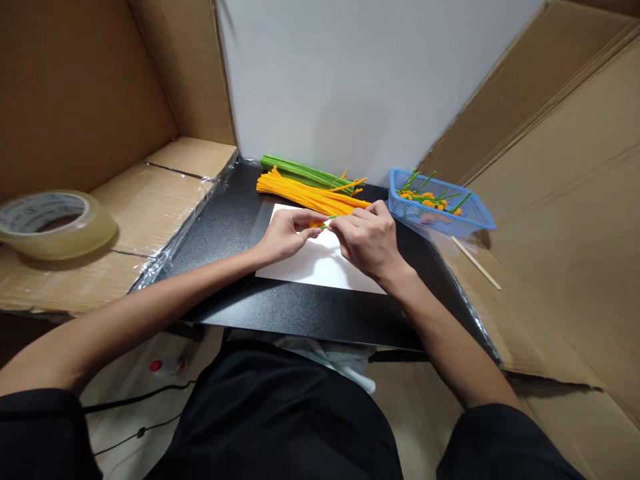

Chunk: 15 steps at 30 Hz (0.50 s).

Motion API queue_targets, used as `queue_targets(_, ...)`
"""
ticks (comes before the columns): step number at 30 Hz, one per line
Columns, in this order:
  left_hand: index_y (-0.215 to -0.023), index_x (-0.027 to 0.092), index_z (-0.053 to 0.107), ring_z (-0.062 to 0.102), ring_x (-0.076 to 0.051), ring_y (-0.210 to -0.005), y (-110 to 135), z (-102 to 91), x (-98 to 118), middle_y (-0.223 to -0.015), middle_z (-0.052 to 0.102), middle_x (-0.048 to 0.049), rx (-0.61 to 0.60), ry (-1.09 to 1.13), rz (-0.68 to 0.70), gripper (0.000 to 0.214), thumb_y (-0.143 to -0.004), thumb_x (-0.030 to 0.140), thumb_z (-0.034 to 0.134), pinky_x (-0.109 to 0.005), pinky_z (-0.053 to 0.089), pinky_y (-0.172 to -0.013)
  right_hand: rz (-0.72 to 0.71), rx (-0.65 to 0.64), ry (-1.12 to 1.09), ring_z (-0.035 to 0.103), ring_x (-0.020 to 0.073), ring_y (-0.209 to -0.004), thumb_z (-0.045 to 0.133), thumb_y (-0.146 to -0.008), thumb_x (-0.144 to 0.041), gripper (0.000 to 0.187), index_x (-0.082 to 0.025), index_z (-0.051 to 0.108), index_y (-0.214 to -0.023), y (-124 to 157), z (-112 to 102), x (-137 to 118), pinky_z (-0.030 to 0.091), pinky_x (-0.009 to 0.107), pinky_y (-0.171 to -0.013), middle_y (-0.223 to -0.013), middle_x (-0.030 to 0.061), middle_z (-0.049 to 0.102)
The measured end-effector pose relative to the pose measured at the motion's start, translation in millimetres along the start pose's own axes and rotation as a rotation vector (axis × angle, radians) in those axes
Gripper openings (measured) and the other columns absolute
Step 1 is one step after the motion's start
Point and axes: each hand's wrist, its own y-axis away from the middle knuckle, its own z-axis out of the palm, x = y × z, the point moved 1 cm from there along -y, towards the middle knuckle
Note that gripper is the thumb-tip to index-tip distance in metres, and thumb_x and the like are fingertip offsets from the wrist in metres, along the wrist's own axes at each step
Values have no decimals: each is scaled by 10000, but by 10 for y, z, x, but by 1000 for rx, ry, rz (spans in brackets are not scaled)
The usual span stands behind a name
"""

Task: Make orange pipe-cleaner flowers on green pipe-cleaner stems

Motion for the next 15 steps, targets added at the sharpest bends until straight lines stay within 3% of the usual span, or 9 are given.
queue_targets(11, -1023, 107, 779, 744, -207, -797, -24, 37, -61, -910, 787, -116, 34, 185, -90, 458, -653, 360, 873, -357, 606, -802, 77, -37, 36, 563, 205, -672, 536, -942, -201, 235, -165, 699, -776, -32, -31, -33, 243, 364, -685, -680, 64, 733)
queue_targets(15, -1021, 111, 769, 739, -195, -744, -18, 8, -51, -862, 782, -103, 25, 156, -57, 437, -680, 368, 862, -350, 610, -766, 122, -57, -43, 592, 208, -675, 540, -948, -221, 256, -167, 712, -767, -46, -63, -66, 281, 364, -693, -687, 74, 743)
